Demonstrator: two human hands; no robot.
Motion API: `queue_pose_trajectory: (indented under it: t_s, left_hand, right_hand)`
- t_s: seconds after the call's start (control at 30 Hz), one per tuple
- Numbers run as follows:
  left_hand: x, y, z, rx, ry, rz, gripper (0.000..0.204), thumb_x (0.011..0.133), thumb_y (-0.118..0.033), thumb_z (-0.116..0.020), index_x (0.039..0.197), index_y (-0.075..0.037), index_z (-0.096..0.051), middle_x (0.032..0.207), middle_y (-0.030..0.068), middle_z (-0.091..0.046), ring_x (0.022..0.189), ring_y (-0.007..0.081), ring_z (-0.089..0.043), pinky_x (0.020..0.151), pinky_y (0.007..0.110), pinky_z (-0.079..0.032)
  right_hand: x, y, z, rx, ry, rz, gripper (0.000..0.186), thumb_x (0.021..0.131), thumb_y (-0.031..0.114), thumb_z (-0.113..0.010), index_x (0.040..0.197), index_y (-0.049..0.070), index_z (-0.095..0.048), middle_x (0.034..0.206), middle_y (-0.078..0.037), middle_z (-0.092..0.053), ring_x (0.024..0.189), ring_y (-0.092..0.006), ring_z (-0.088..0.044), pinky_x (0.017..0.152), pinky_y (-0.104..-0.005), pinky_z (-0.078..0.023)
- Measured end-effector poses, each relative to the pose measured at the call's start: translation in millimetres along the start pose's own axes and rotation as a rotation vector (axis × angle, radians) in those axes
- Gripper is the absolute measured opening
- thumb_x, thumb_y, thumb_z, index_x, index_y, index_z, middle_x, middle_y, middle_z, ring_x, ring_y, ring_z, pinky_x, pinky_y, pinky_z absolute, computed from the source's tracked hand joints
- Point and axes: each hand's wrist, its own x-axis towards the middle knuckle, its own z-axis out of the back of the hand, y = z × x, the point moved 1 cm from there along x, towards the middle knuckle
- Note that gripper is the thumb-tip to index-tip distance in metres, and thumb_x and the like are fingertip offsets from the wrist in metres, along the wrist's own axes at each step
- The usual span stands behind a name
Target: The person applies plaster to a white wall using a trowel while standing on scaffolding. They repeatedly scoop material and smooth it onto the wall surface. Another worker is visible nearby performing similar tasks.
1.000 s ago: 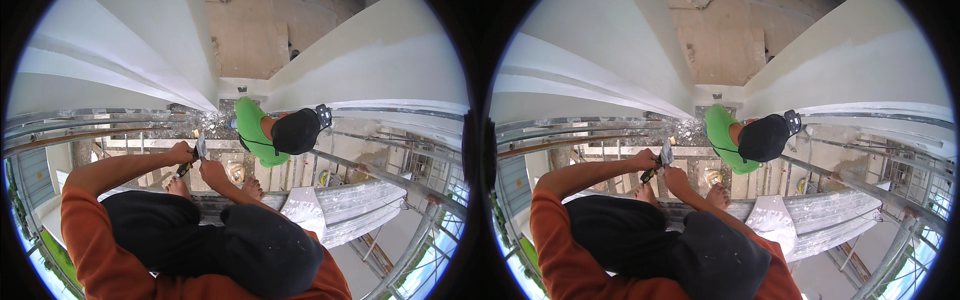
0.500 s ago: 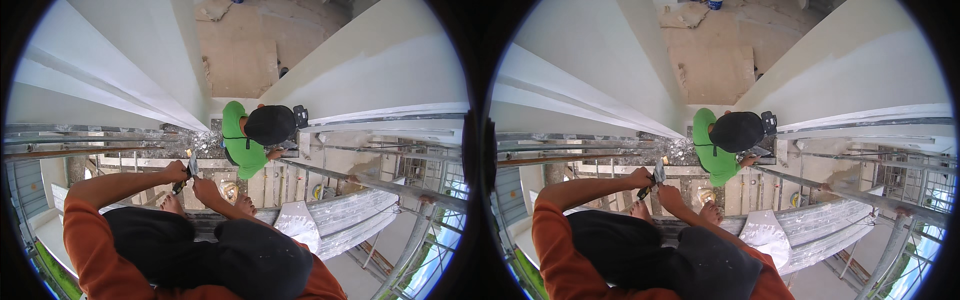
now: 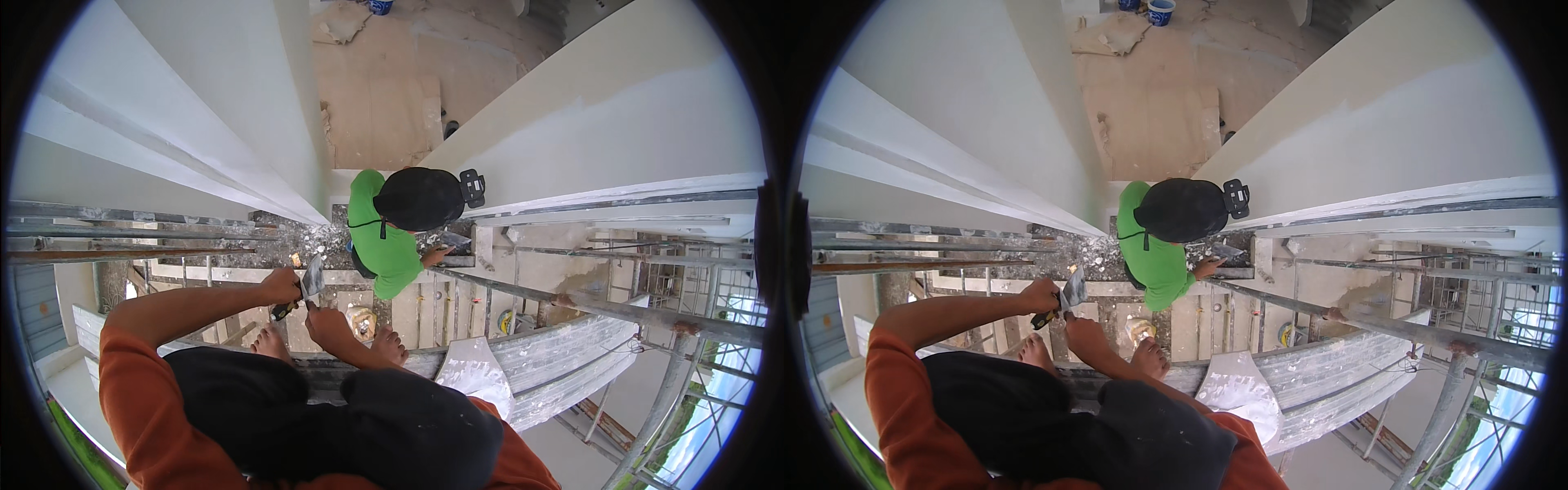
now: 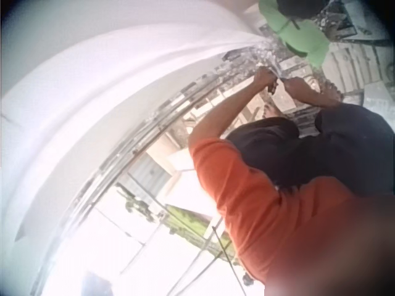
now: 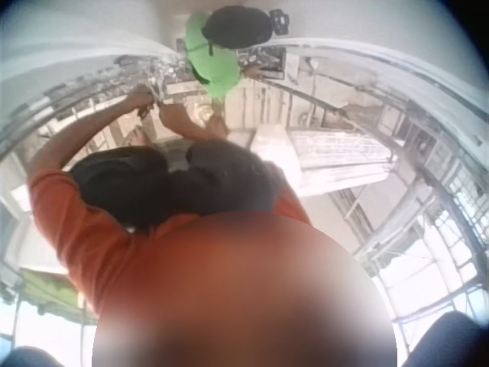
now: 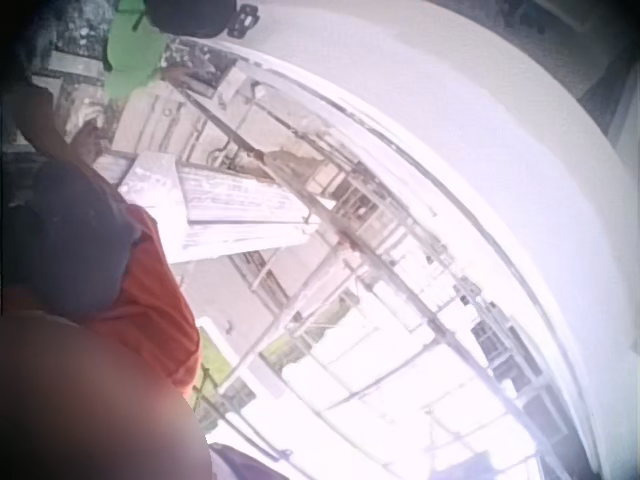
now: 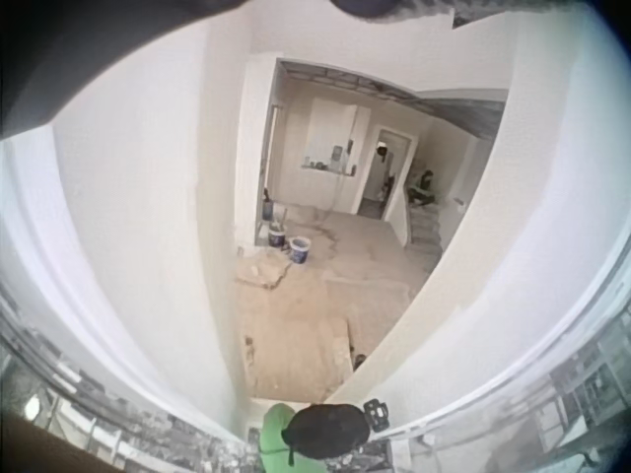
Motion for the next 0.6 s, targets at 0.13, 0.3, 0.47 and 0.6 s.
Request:
queue_pose_trajectory:
  t_s: [0.13, 0.3, 0.47, 0.6]
  left_hand:
    - [-3, -9, -14, 0.054, -0.053, -0.166, 0.023, 0.067, -0.020, -0.068, 0.067, 0.003, -0.068, 0.059, 0.0154, -0.065, 0.056, 0.0240, -0.067, 0.054, 0.033, -0.053]
    - [2, 1, -6, 0.050, 0.017, -0.004, 0.023, 0.065, -0.023, -0.069, 0.069, 0.000, -0.069, 0.065, 0.0214, -0.064, 0.067, 0.0285, -0.067, 0.063, 0.039, -0.052]
    - [-11, -29, -15, 0.046, 0.010, -0.108, 0.025, 0.065, -0.023, -0.069, 0.071, 0.001, -0.068, 0.067, 0.0214, -0.064, 0.065, 0.0301, -0.067, 0.063, 0.038, -0.052]
    - [2, -17, -14, 0.094, 0.022, -0.080, 0.028, 0.065, -0.027, -0.069, 0.071, 0.001, -0.068, 0.063, 0.0198, -0.064, 0.062, 0.0317, -0.066, 0.060, 0.040, -0.053]
  right_hand:
    - [7, -31, -15, 0.037, -0.049, -0.078, 0.022, 0.085, 0.016, -0.053, 0.094, -0.004, -0.055, 0.063, -0.021, -0.060, 0.058, -0.0362, -0.061, 0.053, -0.0464, -0.049]
    - [0, -7, -4, 0.000, -0.010, -0.025, 0.021, 0.085, 0.015, -0.053, 0.094, -0.004, -0.055, 0.063, -0.021, -0.060, 0.058, -0.0372, -0.061, 0.054, -0.0464, -0.050]
    - [4, -34, -4, -0.012, -0.039, -0.101, 0.018, 0.083, 0.013, -0.055, 0.093, -0.002, -0.053, 0.061, -0.018, -0.060, 0.056, -0.0353, -0.062, 0.051, -0.0456, -0.050]
    - [-10, -15, -2, -0.084, -0.004, -0.043, 0.018, 0.083, 0.013, -0.056, 0.094, -0.001, -0.052, 0.062, -0.018, -0.061, 0.057, -0.0344, -0.063, 0.052, -0.0449, -0.050]
